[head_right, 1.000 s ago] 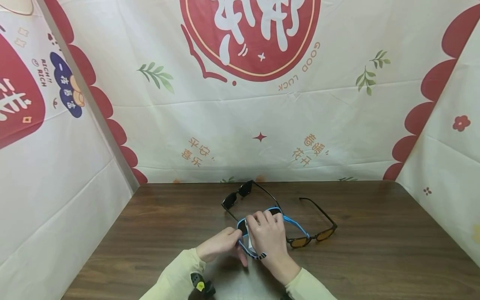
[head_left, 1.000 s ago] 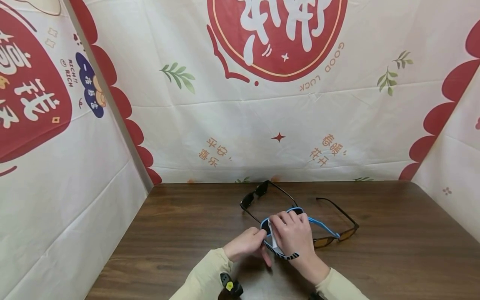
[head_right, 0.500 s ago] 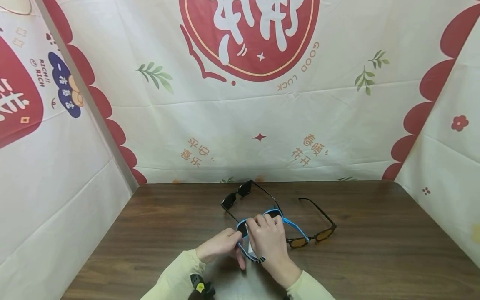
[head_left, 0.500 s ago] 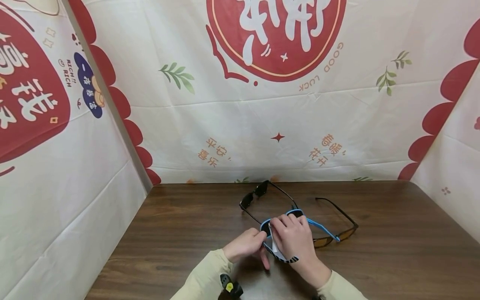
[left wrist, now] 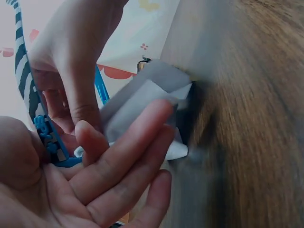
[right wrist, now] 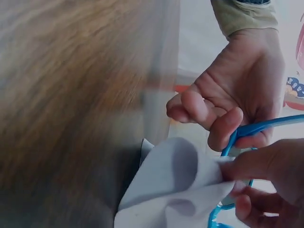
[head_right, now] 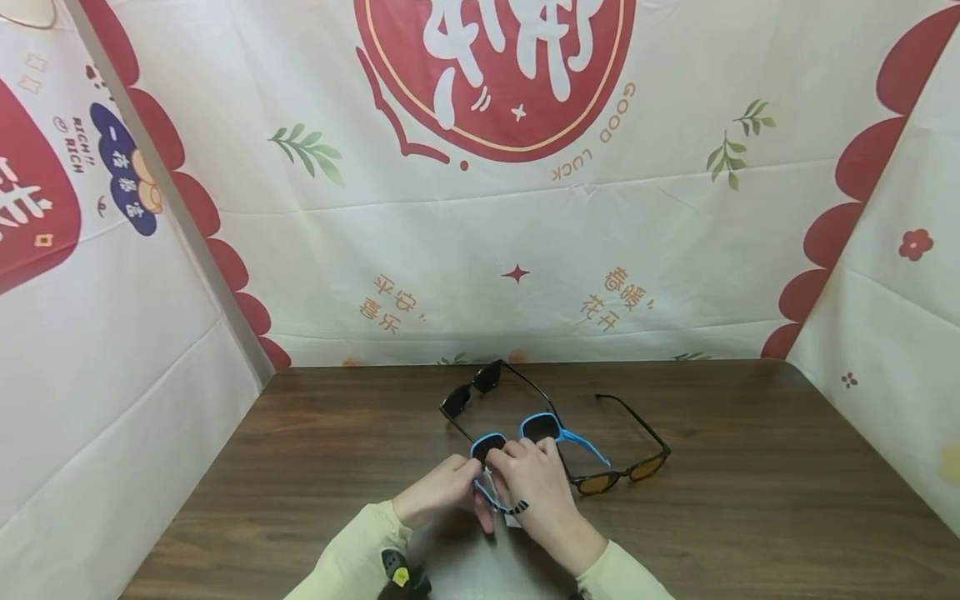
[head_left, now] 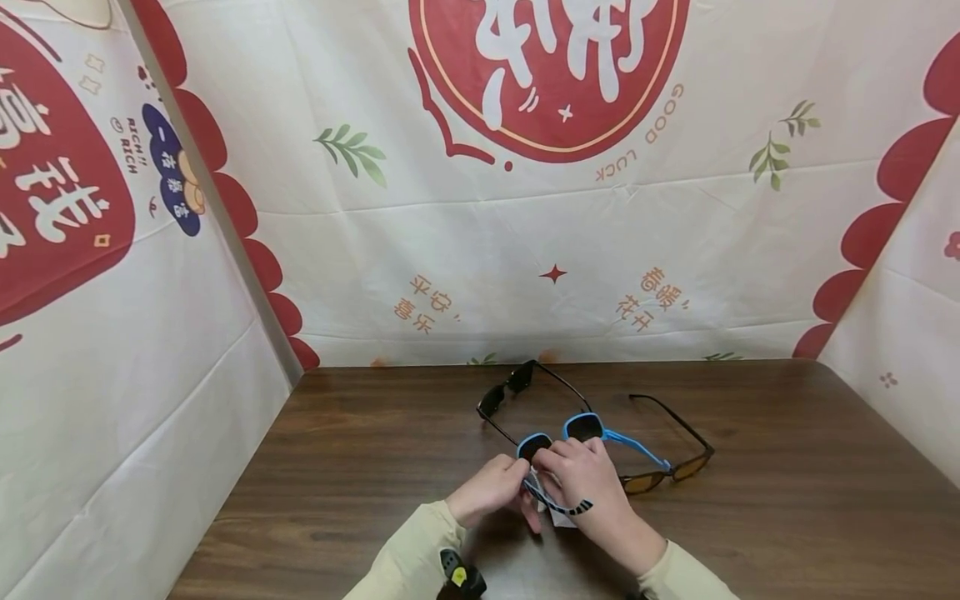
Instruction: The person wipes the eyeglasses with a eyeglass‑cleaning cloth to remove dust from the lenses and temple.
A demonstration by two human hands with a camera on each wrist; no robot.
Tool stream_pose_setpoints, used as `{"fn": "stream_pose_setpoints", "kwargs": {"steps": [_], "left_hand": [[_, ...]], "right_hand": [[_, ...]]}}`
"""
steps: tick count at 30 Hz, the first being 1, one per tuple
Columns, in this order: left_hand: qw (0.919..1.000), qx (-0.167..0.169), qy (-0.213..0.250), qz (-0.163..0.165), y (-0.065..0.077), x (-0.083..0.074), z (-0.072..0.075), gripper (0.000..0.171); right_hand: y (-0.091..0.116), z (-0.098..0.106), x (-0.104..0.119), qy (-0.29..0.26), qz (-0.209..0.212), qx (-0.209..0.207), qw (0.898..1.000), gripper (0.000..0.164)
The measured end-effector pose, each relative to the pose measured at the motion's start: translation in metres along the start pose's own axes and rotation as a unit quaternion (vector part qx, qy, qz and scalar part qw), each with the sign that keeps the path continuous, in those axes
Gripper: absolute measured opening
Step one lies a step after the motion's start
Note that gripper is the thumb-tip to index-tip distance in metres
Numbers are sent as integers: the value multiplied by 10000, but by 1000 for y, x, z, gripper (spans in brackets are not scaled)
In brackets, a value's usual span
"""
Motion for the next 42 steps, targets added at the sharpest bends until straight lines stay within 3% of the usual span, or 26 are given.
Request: {"fn": "stream_pose_setpoints", "kwargs": {"steps": [4, 10, 15, 22, 24, 27, 30, 33, 38, 42], "left_hand": [[9996, -27, -201, 184, 2, 3, -1, 40], [9990, 30, -318, 329, 1, 6, -4, 38], [9991, 120, -211, 348, 0, 9, -7, 41], [9995, 232, 161, 115, 0, 3, -4, 43], [9996, 223, 149, 121, 1, 1, -2, 43], [9996, 184, 51, 188, 2, 2, 1, 42], [9994, 181, -182, 240, 3, 3, 1, 42], [9987, 245, -368, 256, 4, 3, -2, 42], [9985, 345, -369, 219, 3, 3, -6, 44], [9992, 338, -188, 121, 2, 2, -7, 47]], "right_hand": [[0, -1, -1, 428, 35, -33, 9991, 14], [-3, 5, -2, 665, 224, -522, 9962, 3], [-7, 9, 1, 104, 382, -709, 9967, 11], [-7, 1, -1, -1002, 134, -185, 9947, 20], [-4, -2, -3, -899, -14, 17, 9959, 19], [-2, -3, -4, -324, -26, 67, 9994, 17], [-1, 2, -2, 257, 46, -224, 9994, 14], [-2, 10, 1, 505, 143, -626, 9967, 7], [-5, 15, 2, 230, 162, -939, 9952, 3], [-9, 13, 3, -306, 160, -804, 9962, 14]]}}
Point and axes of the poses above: each hand's wrist, its own y-axis away from the middle knuckle, its own z-axis out of the back of the hand, x = y × z, the point moved 10 cm from there along -y, towards the middle knuckle, and after that the axes turned 15 degrees about z, right-handed, at the moved point
